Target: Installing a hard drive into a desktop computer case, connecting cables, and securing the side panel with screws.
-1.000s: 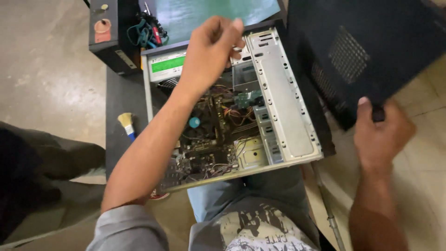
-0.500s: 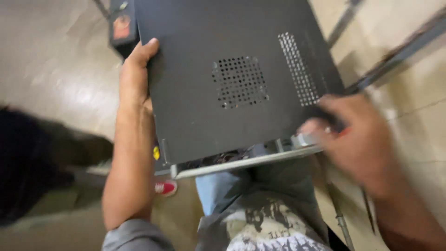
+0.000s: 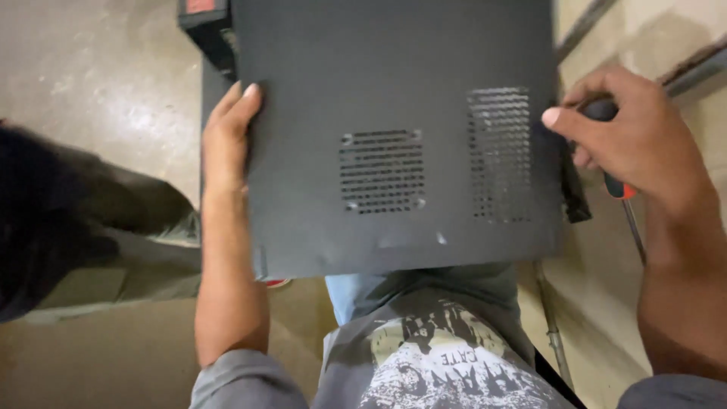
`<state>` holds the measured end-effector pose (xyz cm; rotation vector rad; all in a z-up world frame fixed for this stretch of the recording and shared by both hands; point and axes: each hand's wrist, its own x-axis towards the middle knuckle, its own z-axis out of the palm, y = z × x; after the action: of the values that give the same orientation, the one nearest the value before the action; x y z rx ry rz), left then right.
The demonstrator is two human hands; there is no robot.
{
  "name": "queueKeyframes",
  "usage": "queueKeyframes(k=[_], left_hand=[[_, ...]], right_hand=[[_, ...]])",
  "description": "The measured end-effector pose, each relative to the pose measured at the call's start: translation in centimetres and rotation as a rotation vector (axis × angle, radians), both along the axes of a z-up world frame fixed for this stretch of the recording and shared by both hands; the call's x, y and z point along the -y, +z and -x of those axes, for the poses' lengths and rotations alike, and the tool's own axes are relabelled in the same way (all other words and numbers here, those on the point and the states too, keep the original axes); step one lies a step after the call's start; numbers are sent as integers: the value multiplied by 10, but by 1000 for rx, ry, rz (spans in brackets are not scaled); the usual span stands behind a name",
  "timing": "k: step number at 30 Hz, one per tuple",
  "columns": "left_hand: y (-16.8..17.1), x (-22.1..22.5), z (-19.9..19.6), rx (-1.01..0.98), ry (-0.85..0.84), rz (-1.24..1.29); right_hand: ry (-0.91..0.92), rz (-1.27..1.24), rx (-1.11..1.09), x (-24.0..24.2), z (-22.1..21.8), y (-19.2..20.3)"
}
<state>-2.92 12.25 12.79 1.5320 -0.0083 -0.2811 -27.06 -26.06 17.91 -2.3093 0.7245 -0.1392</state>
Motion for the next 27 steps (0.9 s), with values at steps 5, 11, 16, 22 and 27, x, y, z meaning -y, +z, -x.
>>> queueKeyframes(k=[5,11,16,22,27], left_hand=[[-13,-3,2,-166,137,-168],[1,5,21,-132,141,-198],[-9,2,14,-1,8,-268],[8,7,29,108,55,-400],[-21,-28,21,117,104,-290]], right_hand=[[-16,-77,-93,16,-2,-17],[7,-98,-221,12,4,-12],[34,-114,-243,13,6,-19],[161,-35,-208,19,10,-28],[196,62,-180,15,11,-25]])
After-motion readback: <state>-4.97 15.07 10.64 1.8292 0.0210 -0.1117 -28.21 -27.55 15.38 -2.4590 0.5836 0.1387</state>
